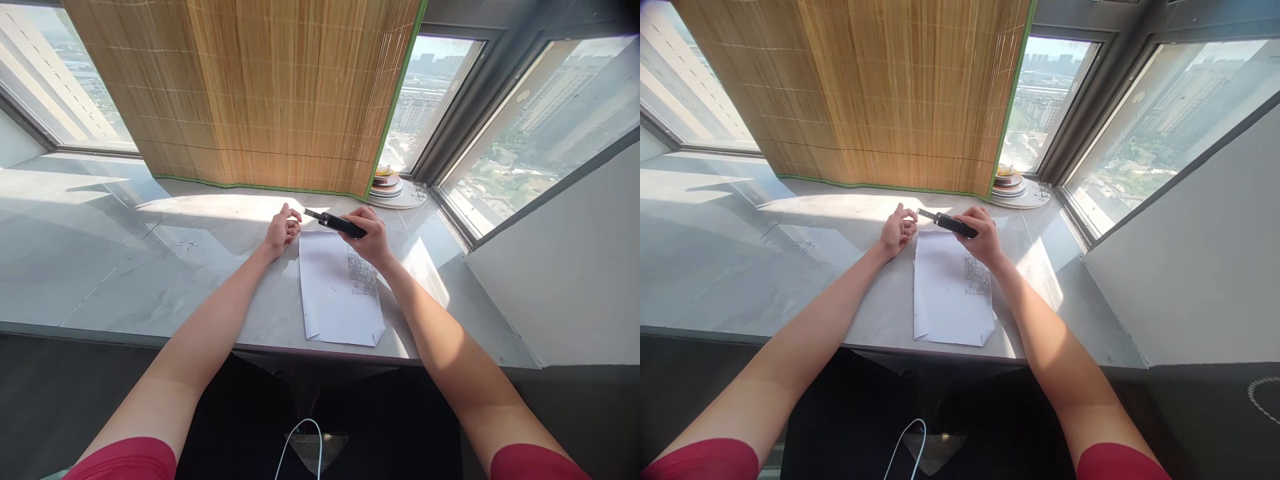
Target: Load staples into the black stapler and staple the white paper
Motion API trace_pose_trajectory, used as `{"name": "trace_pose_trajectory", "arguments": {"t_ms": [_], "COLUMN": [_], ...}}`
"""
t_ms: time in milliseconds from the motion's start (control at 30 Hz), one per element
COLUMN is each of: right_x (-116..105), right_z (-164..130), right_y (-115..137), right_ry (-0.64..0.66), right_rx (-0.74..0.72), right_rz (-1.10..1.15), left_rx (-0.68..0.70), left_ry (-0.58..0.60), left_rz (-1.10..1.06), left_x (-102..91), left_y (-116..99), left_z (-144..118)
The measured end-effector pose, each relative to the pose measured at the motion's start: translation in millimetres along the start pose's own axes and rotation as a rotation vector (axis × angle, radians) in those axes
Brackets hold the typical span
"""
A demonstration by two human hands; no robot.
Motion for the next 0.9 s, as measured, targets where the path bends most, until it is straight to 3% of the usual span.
{"name": "trace_pose_trajectory", "arguments": {"t_ms": [67, 133, 233, 400, 533, 667, 800, 900], "right_x": [0.4, 9.7, 24.4, 31.4, 22.1, 2.2, 14.5, 30.4], "right_z": [0.8, 0.1, -2.9, -3.2, 1.5, 3.2, -2.2, -9.2], "right_y": [9.5, 17.2, 23.5, 26.4, 22.6, 11.0, 4.8, 7.9], "right_ry": [-0.017, 0.061, 0.203, 0.299, 0.202, 0.013, 0.218, 0.422], "right_rx": [-0.052, -0.115, -0.194, -0.231, -0.155, 0.012, 0.101, 0.080], "right_rz": [-0.126, -0.204, -0.248, -0.242, -0.223, -0.049, 0.301, 0.424], "left_rx": [-0.131, -0.229, -0.270, -0.283, -0.226, -0.113, -0.019, 0.043], "left_ry": [0.116, 0.181, 0.190, 0.176, 0.210, 0.106, 0.043, 0.097], "left_rz": [0.011, -0.004, -0.043, -0.056, -0.142, -0.208, -0.167, -0.110], "left_x": [12.7, 20.1, 21.0, 16.6, 14.1, 0.3, -5.4, 1.7], "left_y": [9.6, 15.8, 16.2, 17.1, 12.6, 3.4, -1.9, -3.7], "left_z": [-0.3, -1.6, -2.5, -2.8, -0.7, 3.1, 4.5, 3.8]}}
Point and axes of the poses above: each hand's wrist, its own z-axis towards the middle knuckle, its own x-axis out of the palm, y = z × x, the point moved 8 cm from there along z, towards the middle knuckle, and after that the axes turned 11 degrees about -x, right-handed, at the moved point
